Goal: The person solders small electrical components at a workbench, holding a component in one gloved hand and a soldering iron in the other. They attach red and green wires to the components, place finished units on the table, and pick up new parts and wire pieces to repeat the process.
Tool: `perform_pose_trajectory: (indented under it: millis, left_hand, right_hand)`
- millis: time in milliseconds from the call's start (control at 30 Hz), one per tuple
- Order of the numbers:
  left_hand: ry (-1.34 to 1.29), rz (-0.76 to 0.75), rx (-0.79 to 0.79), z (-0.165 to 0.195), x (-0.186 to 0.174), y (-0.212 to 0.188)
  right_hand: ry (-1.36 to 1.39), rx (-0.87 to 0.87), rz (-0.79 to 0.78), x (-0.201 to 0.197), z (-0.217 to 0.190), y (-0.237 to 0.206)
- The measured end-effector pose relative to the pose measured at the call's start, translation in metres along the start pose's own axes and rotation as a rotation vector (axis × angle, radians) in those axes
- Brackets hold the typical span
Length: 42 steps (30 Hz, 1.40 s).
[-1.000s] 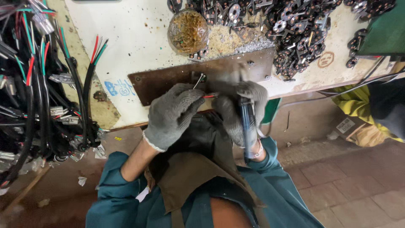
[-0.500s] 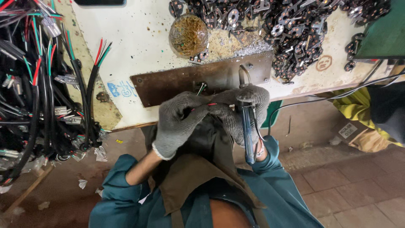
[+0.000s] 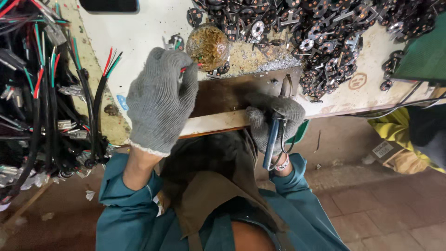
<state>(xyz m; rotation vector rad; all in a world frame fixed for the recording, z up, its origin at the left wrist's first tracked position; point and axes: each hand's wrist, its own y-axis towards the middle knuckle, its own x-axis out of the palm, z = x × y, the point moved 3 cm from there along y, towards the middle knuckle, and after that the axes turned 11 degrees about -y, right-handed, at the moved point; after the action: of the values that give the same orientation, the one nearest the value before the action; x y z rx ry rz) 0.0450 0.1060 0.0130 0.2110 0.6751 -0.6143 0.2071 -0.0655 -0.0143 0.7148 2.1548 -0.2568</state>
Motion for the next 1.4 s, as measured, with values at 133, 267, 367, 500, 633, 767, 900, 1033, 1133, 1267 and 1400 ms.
perform_pose_trajectory:
  millis: [133, 267, 367, 500, 633, 767, 900, 1033, 1133, 1267, 1400]
  left_hand:
    - [0.031, 0.016, 0.009, -0.005, 0.01, 0.0]
    - [-0.019, -0.002, -0.027, -0.006, 0.003, -0.008]
    - [-0.103, 0.013, -0.047, -0.009, 0.0, -0.006]
    - [-0.029, 0.012, 0.005, -0.006, -0.003, 0.003]
    - [-0.145, 0.014, -0.18, 0.004, -0.014, -0.013]
    - [-0.501, -0.211, -0.213, 0.003, 0.005, -0.038]
    - [-0.633, -0.56, -0.337, -0.014, 0.041, -0.053]
    - [-0.397, -0.515, -0.147, -0.009, 0.038, -0.051]
    - [-0.308, -0.379, 0.054, 0.004, 0.026, -0.043]
    - [-0.215, -0.268, 0.106, 0.004, 0.036, -0.038]
    - [-0.231, -0.154, 0.095, -0.005, 0.048, -0.049]
  right_hand:
    - [-0.056, -0.007, -0.043, 0.004, 0.0, -0.001]
    - [-0.079, -0.019, -0.026, 0.006, 0.001, -0.002]
    - [-0.09, -0.007, -0.011, 0.006, 0.001, -0.003]
    - [-0.102, -0.018, -0.017, 0.005, 0.0, -0.003]
    - [-0.092, 0.018, -0.037, 0.007, 0.0, 0.0]
    - [0.279, 0.009, -0.15, 0.016, 0.005, -0.001]
    - [0.103, -0.375, -0.206, 0.018, 0.011, -0.01]
    - [0.095, -0.393, -0.195, 0.018, 0.019, -0.014]
    - [0.097, -0.356, -0.22, 0.019, 0.015, -0.012]
    - [0.145, -0.192, -0.04, 0.019, 0.003, -0.009]
    - [0.262, -0.29, -0.112, 0.017, -0.005, -0.01]
